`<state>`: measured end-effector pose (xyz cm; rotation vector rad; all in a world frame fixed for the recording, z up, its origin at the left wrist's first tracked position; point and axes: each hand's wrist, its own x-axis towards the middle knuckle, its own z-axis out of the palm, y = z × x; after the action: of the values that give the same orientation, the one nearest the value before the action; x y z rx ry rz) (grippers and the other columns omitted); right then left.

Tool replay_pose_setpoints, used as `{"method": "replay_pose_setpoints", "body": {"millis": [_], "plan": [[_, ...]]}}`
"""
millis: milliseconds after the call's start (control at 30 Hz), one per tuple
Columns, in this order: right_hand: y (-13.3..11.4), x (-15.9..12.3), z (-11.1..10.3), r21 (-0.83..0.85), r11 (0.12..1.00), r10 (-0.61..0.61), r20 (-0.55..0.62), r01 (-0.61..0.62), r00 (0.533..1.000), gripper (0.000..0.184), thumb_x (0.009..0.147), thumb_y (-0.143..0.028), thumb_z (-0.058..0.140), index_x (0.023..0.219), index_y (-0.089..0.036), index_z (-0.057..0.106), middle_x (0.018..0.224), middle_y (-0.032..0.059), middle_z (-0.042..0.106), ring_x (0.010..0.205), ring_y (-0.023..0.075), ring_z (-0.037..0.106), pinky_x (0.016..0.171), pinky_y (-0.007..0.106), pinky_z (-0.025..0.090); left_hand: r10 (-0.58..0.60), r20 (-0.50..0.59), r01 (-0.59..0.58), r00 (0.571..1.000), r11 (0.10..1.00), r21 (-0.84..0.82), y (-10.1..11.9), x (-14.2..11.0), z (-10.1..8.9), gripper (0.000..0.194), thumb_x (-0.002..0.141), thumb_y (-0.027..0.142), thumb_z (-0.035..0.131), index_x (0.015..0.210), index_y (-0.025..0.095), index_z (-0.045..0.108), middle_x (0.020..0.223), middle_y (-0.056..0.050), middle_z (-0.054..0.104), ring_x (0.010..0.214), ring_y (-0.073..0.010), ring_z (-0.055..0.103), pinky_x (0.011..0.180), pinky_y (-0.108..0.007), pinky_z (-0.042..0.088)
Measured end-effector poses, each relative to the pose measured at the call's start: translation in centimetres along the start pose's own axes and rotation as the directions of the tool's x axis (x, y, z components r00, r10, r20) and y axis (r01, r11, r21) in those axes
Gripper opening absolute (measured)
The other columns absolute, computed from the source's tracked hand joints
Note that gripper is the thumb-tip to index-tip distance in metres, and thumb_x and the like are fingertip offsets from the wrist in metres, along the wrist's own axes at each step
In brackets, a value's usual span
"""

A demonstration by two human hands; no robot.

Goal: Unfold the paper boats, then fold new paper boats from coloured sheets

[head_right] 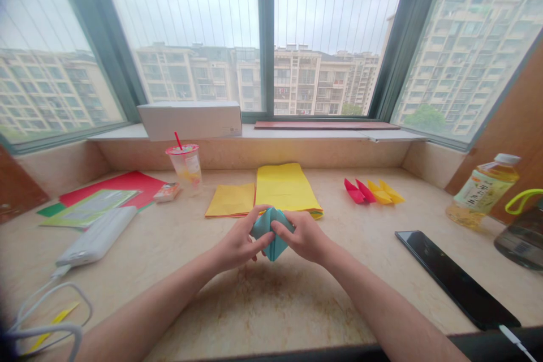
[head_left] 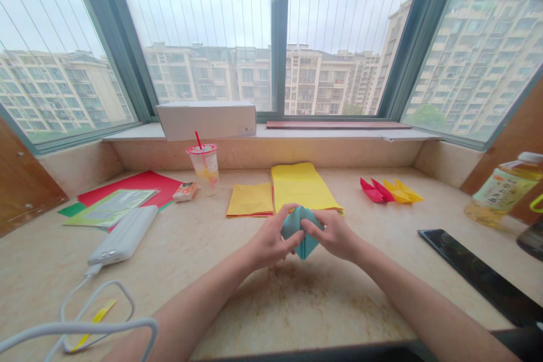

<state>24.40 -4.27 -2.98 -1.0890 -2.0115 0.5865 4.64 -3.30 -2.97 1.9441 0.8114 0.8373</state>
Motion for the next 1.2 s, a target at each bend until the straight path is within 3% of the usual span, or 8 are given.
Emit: {"method": "replay_pose_setpoints", "body": {"millis": [167,333,567,833,1067,1200], "plan": [[-0.3,0.0,0.0,0.042,0.999,0.033,-0.003,-0.032,0.999,0.032,0.094,-0.040,0.049,0.073,-0.016,0.058,0.065,-0.0021,0.054,0.061,0.0122,0.046,0.057,0.023,0.036,-0.025,0.033,0.027,0.999,0.997,-0.066,0.2,0.0,-0.2,0.046,0.088,0.043,0.060,0.124,0.024,0.039,0.084,-0.001,0.063,0.052,-0.0119,0.064,0.035,-0.016,0.047],[-0.2,-0.1,0.0,0.042,0.998,0.039,0.019,-0.039,0.999,0.032,0.092,-0.036,0.050,0.067,-0.016,0.056,0.062,-0.0025,0.053,0.059,0.0118,0.045,0.056,0.022,0.037,-0.045,0.061,0.048,0.997,0.998,-0.040,0.2,0.1,-0.3,0.051,0.090,0.045,0.057,0.132,0.027,0.036,0.088,-0.002,0.062,0.049,-0.0091,0.062,0.037,-0.015,0.047],[0.0,-0.2,0.0,0.072,0.997,0.011,0.036,-0.013,0.999,0.029,0.090,-0.035,0.052,0.069,-0.016,0.060,0.064,-0.0016,0.056,0.060,0.0128,0.047,0.056,0.023,0.038,-0.038,0.086,0.046,0.996,0.995,-0.093,0.1,0.1,-0.3,0.035,0.090,0.047,0.055,0.112,0.022,0.043,0.082,0.000,0.061,0.054,-0.0106,0.062,0.037,-0.013,0.044],[-0.2,-0.1,0.0,0.018,0.999,0.043,-0.065,-0.042,0.997,0.036,0.089,-0.040,0.050,0.060,-0.018,0.046,0.057,-0.0042,0.043,0.055,0.0104,0.038,0.051,0.023,0.030,0.015,0.014,-0.014,1.000,0.995,-0.103,0.2,0.2,-0.4,0.032,0.091,0.047,0.053,0.106,0.022,0.041,0.086,0.001,0.055,0.054,-0.0081,0.057,0.041,-0.016,0.047],[0.0,0.0,-0.6,-0.001,0.998,0.066,-0.237,-0.068,0.969,0.035,0.091,-0.042,0.048,0.068,-0.017,0.057,0.063,-0.0014,0.054,0.059,0.0134,0.048,0.056,0.024,0.038,0.005,-0.020,-0.010,1.000,0.972,-0.236,0.1,0.4,-0.5,0.035,0.092,0.052,0.050,0.105,0.021,0.038,0.083,0.001,0.055,0.062,-0.0113,0.060,0.054,-0.025,0.053],[0.0,0.2,-1.1,0.055,0.994,0.103,-0.349,-0.090,0.931,0.034,0.091,-0.042,0.048,0.074,-0.017,0.063,0.065,0.0005,0.061,0.061,0.0155,0.054,0.057,0.025,0.042,0.008,-0.083,-0.035,0.996,0.945,-0.325,0.6,0.4,-0.6,0.038,0.091,0.053,0.052,0.108,0.021,0.040,0.099,-0.004,0.058,0.072,-0.0130,0.062,0.062,-0.027,0.054]]}}
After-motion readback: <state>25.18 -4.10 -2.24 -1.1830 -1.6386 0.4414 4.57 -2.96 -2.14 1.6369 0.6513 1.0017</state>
